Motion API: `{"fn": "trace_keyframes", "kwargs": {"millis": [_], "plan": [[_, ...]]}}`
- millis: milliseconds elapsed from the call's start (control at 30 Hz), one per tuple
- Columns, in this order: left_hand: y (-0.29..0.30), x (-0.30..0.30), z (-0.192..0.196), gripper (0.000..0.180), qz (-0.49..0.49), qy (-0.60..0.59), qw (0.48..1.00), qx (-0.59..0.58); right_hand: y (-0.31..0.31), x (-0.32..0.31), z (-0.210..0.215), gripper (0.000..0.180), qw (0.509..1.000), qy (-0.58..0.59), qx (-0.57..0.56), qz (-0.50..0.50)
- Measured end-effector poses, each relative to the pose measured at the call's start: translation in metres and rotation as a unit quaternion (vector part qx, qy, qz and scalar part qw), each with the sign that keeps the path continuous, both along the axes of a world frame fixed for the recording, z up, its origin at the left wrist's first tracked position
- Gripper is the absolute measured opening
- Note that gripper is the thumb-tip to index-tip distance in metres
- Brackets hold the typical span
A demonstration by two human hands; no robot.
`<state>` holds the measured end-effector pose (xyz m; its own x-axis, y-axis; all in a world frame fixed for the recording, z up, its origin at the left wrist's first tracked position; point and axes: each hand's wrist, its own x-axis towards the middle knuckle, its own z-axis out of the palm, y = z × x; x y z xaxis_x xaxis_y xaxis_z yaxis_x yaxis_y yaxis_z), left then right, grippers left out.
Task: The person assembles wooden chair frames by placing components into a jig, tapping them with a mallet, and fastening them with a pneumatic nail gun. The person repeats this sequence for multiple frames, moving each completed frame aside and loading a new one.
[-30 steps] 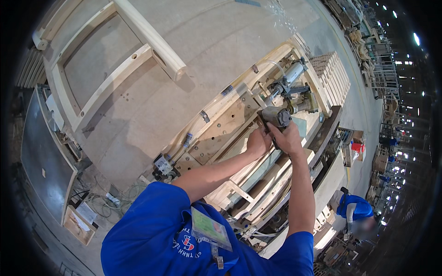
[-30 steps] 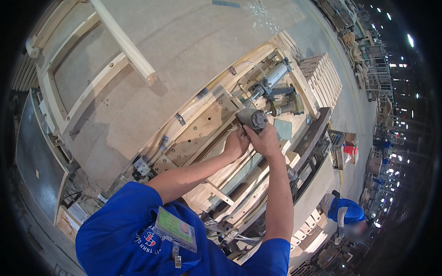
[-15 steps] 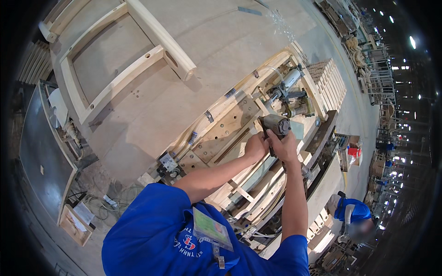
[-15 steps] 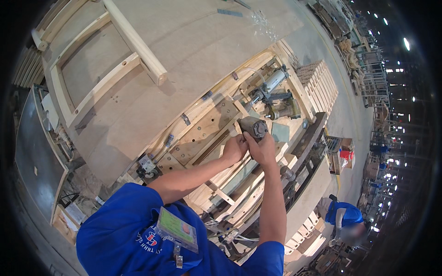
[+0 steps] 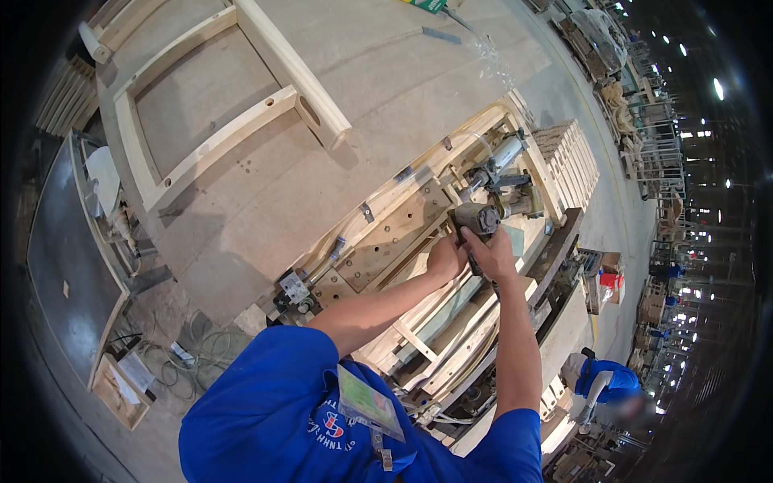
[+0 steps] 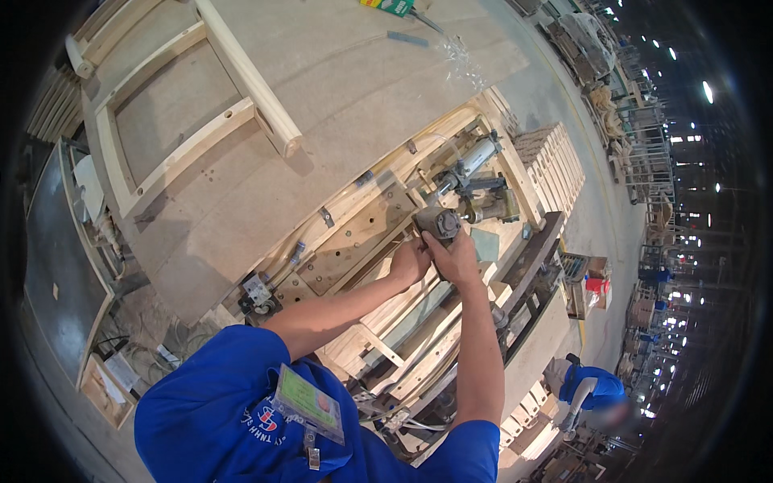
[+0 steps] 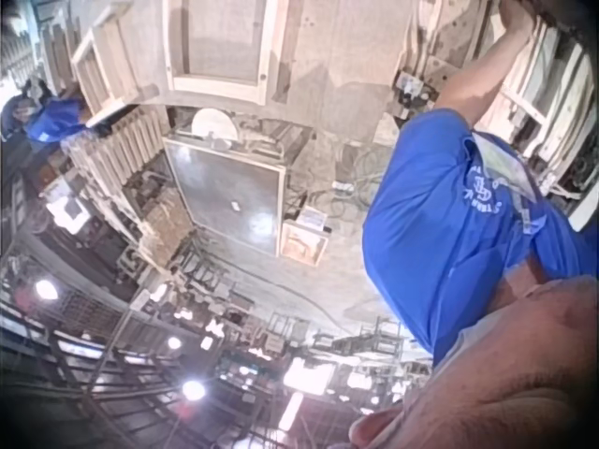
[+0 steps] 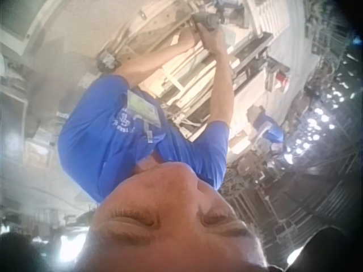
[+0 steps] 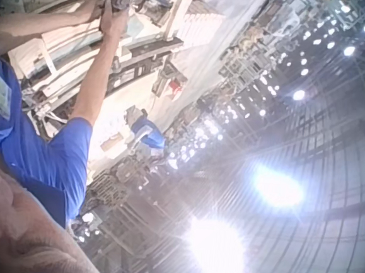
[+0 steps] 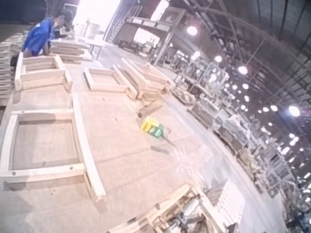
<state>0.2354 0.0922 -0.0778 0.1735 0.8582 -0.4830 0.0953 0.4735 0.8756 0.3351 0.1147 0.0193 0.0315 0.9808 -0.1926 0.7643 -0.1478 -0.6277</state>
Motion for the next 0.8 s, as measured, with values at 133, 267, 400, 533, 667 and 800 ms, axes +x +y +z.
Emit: {"fn": "trace_keyframes", "kwargs": {"millis": [133, 267, 400, 533, 667, 800], "plan": [[0.005, 0.004, -0.008, 0.038, -0.021, 0.001, 1.000, -0.022, 0.008, 0.000, 0.005, 0.037, 0.999, -0.024, -0.015, 0.027], [0.011, 0.009, -0.009, 0.040, -0.020, -0.051, 0.997, -0.048, 0.012, 0.002, 0.009, 0.036, 0.997, -0.054, -0.044, 0.029], [-0.015, 0.000, -0.001, 0.036, -0.030, 0.002, 1.000, -0.004, -0.015, -0.006, 0.018, 0.036, 0.995, -0.091, -0.047, 0.012], [-0.068, -0.038, 0.006, 0.030, -0.080, -0.046, 0.995, -0.021, -0.064, -0.027, 0.027, 0.037, 0.999, 0.000, -0.033, 0.041], [-0.120, -0.103, 0.027, 0.027, -0.145, -0.114, 0.970, -0.159, -0.120, -0.063, 0.032, 0.042, 0.990, 0.041, -0.121, 0.062], [-0.152, -0.137, 0.021, 0.029, -0.130, -0.169, 0.954, -0.210, -0.142, -0.095, 0.026, 0.046, 0.983, 0.037, -0.157, 0.092]]}}
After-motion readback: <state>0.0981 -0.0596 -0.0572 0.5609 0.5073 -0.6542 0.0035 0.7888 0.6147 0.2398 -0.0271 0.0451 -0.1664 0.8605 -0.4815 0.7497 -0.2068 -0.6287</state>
